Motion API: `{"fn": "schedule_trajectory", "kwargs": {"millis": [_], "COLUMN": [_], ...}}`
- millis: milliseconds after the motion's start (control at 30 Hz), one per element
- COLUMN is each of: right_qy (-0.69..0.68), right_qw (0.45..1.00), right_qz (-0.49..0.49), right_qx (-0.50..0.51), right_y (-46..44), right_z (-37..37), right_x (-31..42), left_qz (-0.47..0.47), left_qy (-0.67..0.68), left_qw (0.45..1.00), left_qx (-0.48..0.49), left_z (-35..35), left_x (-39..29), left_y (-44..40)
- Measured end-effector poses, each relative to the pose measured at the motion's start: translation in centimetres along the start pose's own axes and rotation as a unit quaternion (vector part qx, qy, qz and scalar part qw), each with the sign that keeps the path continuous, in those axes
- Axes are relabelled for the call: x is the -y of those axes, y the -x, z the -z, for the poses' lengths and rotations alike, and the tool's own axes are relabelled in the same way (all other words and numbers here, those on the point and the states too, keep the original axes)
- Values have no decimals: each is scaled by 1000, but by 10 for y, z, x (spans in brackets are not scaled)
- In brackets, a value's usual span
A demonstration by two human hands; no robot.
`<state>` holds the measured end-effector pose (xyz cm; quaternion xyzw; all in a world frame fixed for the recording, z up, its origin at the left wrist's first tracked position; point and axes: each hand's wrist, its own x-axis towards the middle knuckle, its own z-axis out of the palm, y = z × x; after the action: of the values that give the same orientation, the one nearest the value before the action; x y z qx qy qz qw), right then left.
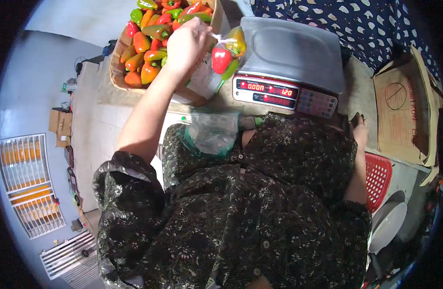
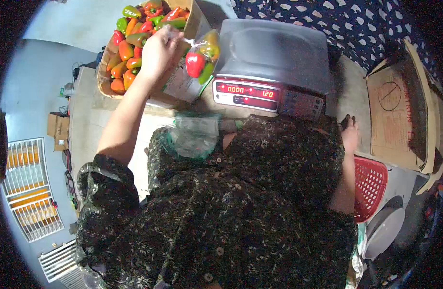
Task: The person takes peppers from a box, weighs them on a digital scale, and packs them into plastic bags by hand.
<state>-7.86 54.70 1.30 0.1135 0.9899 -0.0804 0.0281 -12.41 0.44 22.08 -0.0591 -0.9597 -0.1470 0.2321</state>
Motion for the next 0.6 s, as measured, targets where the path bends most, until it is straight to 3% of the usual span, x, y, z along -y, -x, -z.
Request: {"fn": "schedule_trajectory", "kwargs": {"millis": [100,200,267,367,467,567,600], "right_qy": [-33,-58,-97,-92,-292,-162,-96], "right_qw": [999,998,995,989,930,972,983], "right_qz": [27,39,16,85,211,66,122], "right_qx": [-3,-4,18,75,69,159,101], "right_y": [-2,-4,-10,-4,-5,-20,-13], "right_z": [-8,-9,-13,9,8,5,11], "right_x": [-6,-5,-2,24,34,32,33], "left_qz": [40,123,104,106,118,125,152], "left_qy": [36,56,94,152,171,164,161], "left_qw": [998,991,990,983,978,978,975], "left_qx": [-31,1,-19,-10,-5,-12,0], "left_z": [-6,-7,-14,-22,-17,-26,-15], "left_x": [5,8,17,30,22,30,17], "left_y": [3,3,4,5,4,5,6]}}
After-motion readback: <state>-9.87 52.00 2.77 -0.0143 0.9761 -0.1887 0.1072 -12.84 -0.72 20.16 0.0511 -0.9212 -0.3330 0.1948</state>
